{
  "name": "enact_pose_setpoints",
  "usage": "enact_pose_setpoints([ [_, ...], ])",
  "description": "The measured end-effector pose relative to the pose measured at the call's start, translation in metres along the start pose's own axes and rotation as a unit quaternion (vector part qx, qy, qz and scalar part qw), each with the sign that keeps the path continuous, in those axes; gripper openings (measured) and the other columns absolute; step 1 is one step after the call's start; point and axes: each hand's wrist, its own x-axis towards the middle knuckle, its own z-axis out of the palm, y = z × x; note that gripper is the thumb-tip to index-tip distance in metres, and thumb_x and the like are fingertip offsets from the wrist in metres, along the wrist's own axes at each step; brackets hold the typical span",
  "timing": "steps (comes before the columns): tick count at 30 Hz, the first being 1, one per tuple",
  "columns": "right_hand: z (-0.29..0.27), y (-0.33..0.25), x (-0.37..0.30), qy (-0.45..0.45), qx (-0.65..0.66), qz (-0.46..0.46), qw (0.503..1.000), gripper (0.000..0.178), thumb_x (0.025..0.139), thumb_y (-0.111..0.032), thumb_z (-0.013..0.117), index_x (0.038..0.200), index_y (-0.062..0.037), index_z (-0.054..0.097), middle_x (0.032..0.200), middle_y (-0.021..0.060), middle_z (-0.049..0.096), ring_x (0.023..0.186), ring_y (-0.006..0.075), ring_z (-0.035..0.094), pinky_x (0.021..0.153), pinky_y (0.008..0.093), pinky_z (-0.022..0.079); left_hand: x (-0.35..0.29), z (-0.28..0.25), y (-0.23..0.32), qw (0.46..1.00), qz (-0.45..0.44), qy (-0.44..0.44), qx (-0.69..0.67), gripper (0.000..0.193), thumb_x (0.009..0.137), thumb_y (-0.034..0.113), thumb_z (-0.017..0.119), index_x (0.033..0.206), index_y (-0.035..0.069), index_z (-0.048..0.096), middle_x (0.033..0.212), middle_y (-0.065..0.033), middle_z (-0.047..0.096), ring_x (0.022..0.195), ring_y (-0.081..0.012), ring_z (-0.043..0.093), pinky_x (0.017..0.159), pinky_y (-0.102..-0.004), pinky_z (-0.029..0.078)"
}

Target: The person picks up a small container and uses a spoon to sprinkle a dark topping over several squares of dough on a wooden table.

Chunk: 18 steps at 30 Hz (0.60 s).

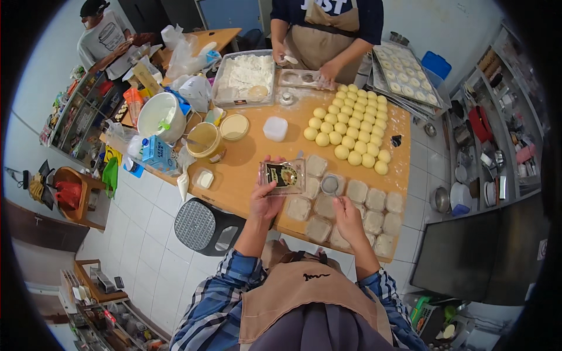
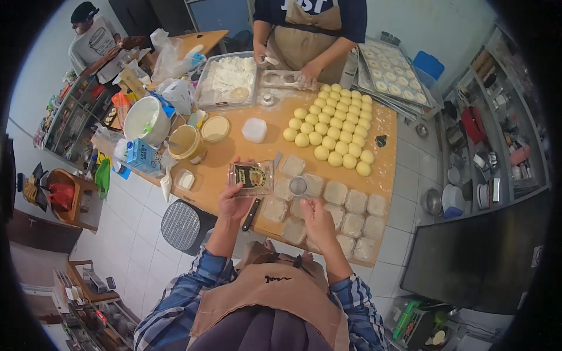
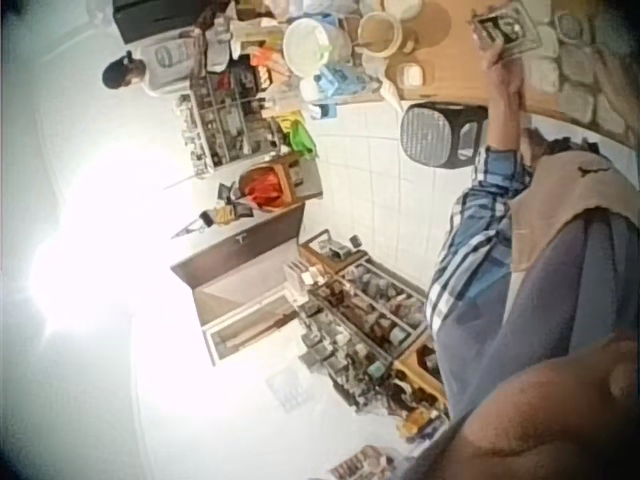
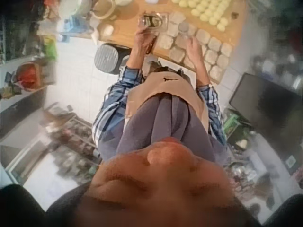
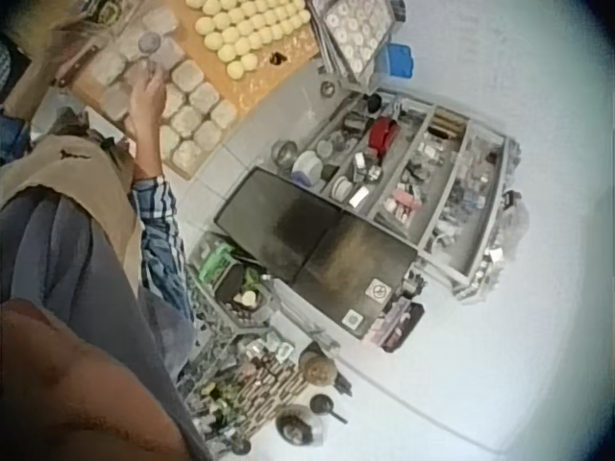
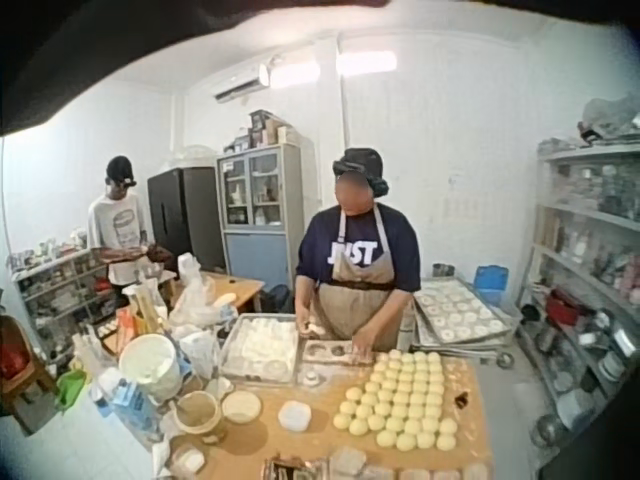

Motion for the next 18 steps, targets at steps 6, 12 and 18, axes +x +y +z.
enact_pose_setpoints([
  [6,-0.006,0.003,-0.005,-0.123,-0.053,0.102,0.986,0.052,0.087,-0.047,0.037,0.084,0.0008,0.056,0.070,0.0230,0.057,0.075,0.0391,0.057,0.065,0.0412,0.043,0.004,0.003,0.003,0.996,0.023,0.000,0.088,0.069,0.071,-0.005,0.056,0.131,0.012,0.027,0.127,-0.0104,0.038,0.120,-0.0269,0.036,0.100,-0.0456,0.032],
  [12,0.000,0.025,-0.004,-0.112,-0.079,0.128,0.982,0.057,0.088,-0.050,0.031,0.087,-0.0020,0.062,0.076,0.0249,0.059,0.081,0.0421,0.055,0.070,0.0444,0.043,0.005,0.005,-0.007,0.991,0.021,0.000,0.134,0.072,0.070,-0.002,0.058,0.132,0.013,0.024,0.130,-0.0089,0.032,0.120,-0.0271,0.034,0.100,-0.0456,0.030],
  [18,0.000,0.016,0.009,-0.118,-0.116,0.183,0.969,0.068,0.087,-0.055,0.024,0.086,0.0005,0.063,0.079,0.0281,0.058,0.084,0.0429,0.055,0.074,0.0460,0.042,0.000,-0.002,-0.017,0.987,0.014,0.018,0.160,0.074,0.070,-0.001,0.060,0.132,0.013,0.022,0.132,-0.0090,0.030,0.121,-0.0266,0.032,0.100,-0.0450,0.029],
])
